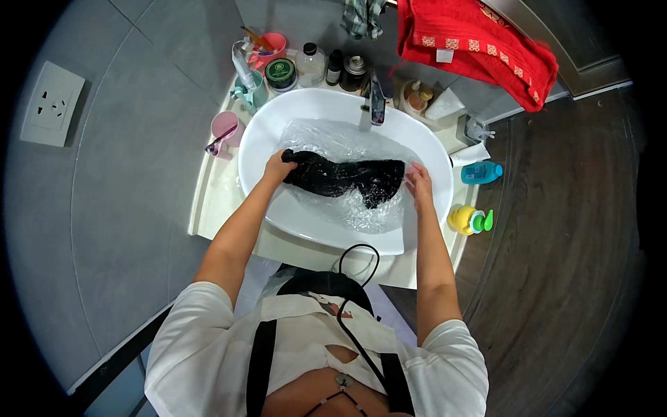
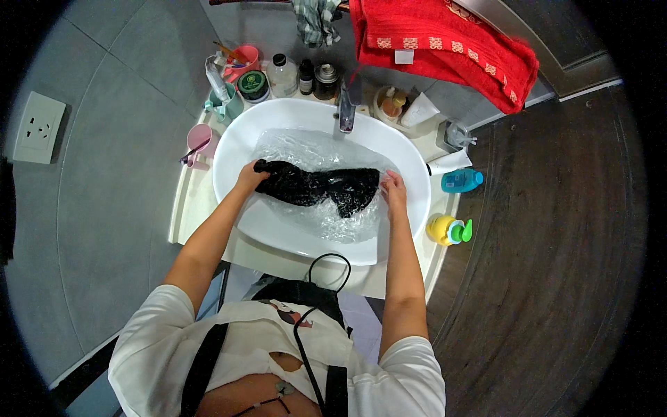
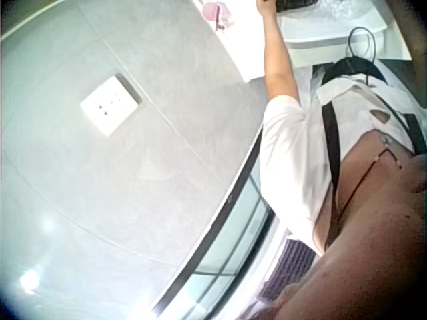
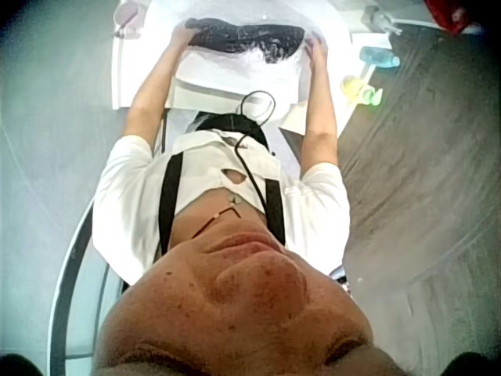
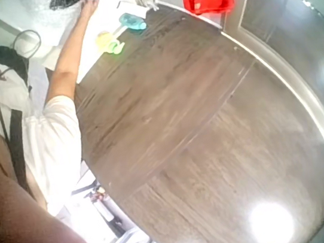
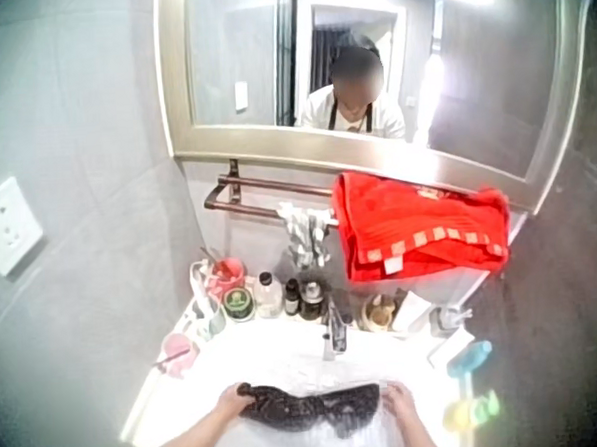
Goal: The person washes a dark garment and a patterned cloth by hand in a sink. They scrub the items in the water, wring them out, and place them on a red towel.
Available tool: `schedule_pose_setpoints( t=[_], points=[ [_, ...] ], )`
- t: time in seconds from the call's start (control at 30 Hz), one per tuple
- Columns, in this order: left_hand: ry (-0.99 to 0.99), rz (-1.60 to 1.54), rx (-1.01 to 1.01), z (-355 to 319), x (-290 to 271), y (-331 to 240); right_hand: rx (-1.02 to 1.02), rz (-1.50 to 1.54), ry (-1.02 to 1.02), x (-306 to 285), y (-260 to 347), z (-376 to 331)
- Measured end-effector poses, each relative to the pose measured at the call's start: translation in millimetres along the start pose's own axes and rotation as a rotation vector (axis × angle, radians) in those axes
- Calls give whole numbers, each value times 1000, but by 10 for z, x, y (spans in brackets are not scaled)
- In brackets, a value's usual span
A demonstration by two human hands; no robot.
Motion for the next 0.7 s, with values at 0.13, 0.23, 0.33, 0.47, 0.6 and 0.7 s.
schedule_pose_setpoints(
  t=[0.13, 0.23, 0.33, 0.47, 0.6, 0.7],
  points=[
    [-69, 86, 252, -171, 182, -197, -633, -570, 253, 566, 423, -180],
    [-348, 394, 456, -739, 273, -603, -649, -848, 365, 1020, 544, -503],
    [-204, 572, 386, -822, 392, -656, -396, -976, 391, 1039, 343, -508],
    [-99, 641, 259, -663, 280, -651, -438, -1102, 378, 934, 241, -412],
    [-96, 314, 89, -547, 53, -625, -439, -1090, 289, 782, 320, -356],
    [82, -296, -109, -243, 195, -179, -276, -458, 198, 671, -126, -202]
  ],
)
Point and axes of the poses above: each hand's wrist, its own z-axis towards the middle knuckle, its own x-axis out of the palm, y = z × x, the point moved 9 cm from there along z, towards the middle knuckle, and after that the axes turned 14 degrees about -x, right-handed, at the moved point
